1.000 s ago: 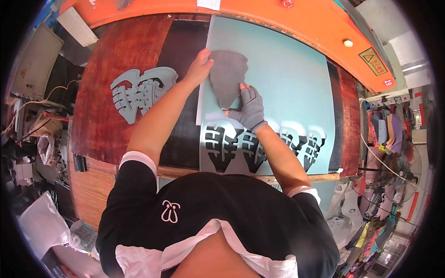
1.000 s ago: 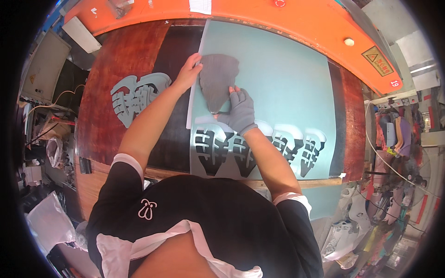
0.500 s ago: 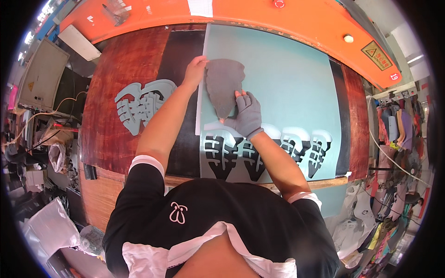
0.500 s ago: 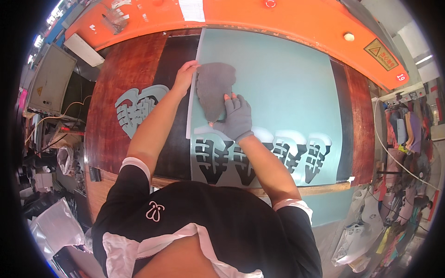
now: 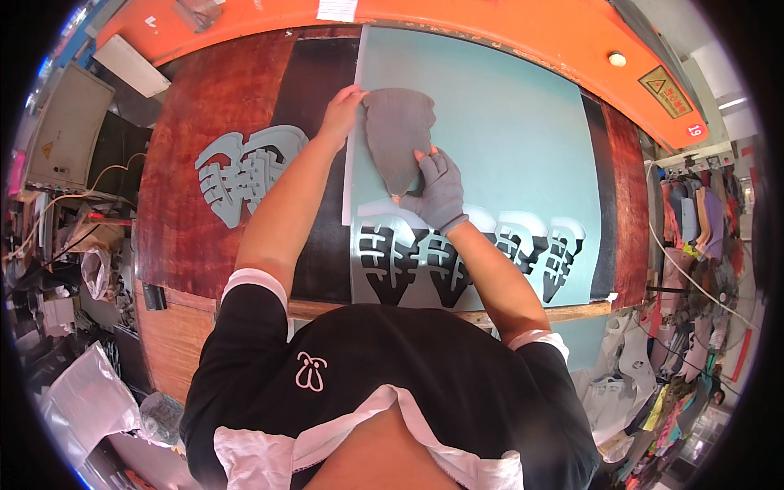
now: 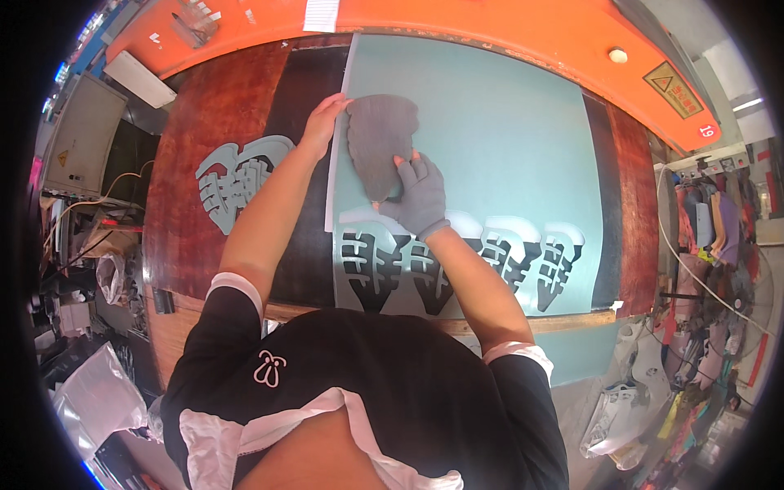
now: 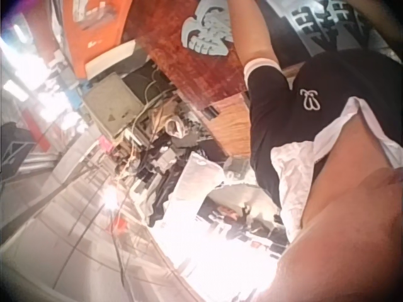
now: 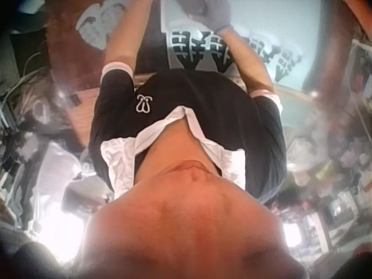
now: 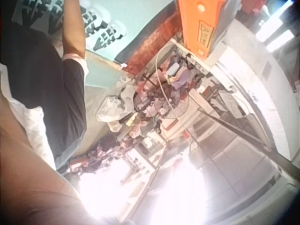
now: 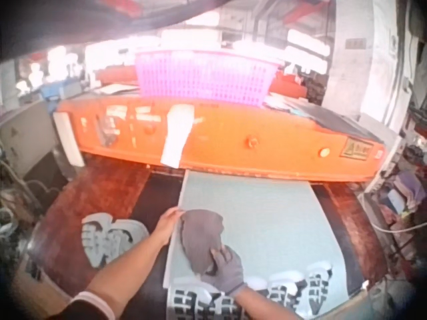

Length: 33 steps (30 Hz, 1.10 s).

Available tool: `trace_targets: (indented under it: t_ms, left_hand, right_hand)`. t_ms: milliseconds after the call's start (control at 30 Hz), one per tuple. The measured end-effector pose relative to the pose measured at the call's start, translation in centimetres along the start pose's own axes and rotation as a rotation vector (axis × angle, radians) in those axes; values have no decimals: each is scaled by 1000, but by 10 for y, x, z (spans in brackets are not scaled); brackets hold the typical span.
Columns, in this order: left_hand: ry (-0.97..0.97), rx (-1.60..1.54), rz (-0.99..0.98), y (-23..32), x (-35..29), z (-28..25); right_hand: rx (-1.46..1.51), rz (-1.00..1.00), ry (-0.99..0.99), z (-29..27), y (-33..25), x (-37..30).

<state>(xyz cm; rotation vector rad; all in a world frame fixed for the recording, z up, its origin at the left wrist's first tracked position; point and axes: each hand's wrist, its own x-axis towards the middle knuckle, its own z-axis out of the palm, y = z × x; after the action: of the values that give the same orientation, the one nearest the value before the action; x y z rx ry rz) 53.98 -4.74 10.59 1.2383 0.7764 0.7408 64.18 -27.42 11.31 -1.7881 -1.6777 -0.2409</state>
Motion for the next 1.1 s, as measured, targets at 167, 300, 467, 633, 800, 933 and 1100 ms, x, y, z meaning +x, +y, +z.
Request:
trace_targets:
  t_ms: [167, 300, 467, 633, 800, 933, 1100]
  left_hand:
    - [31, 165, 102, -5, -22, 3]
    - [-17, 492, 251, -19, -94, -25]
    - [-97, 878, 588, -42, -245, -62]
    - [-239, 852, 692, -57, -318, -63]
    - [-161, 893, 591, -55, -326, -52]
    - [-121, 963, 699, -54, -331, -49]
    - [-54, 941, 716, -62, -331, -48]
  right_hand:
    - [105, 67, -47, -3, 2, -1]
    - [301, 288, -13, -32, 7, -26]
    - [125, 503, 54, -113, -8, -120]
    - [186, 716, 10, -143, -49, -210]
    - [-220, 302, 120, -121, -45, -221]
    - [50, 240, 106, -121, -41, -215]
    - [-45, 123, 100, -112, -32, -155]
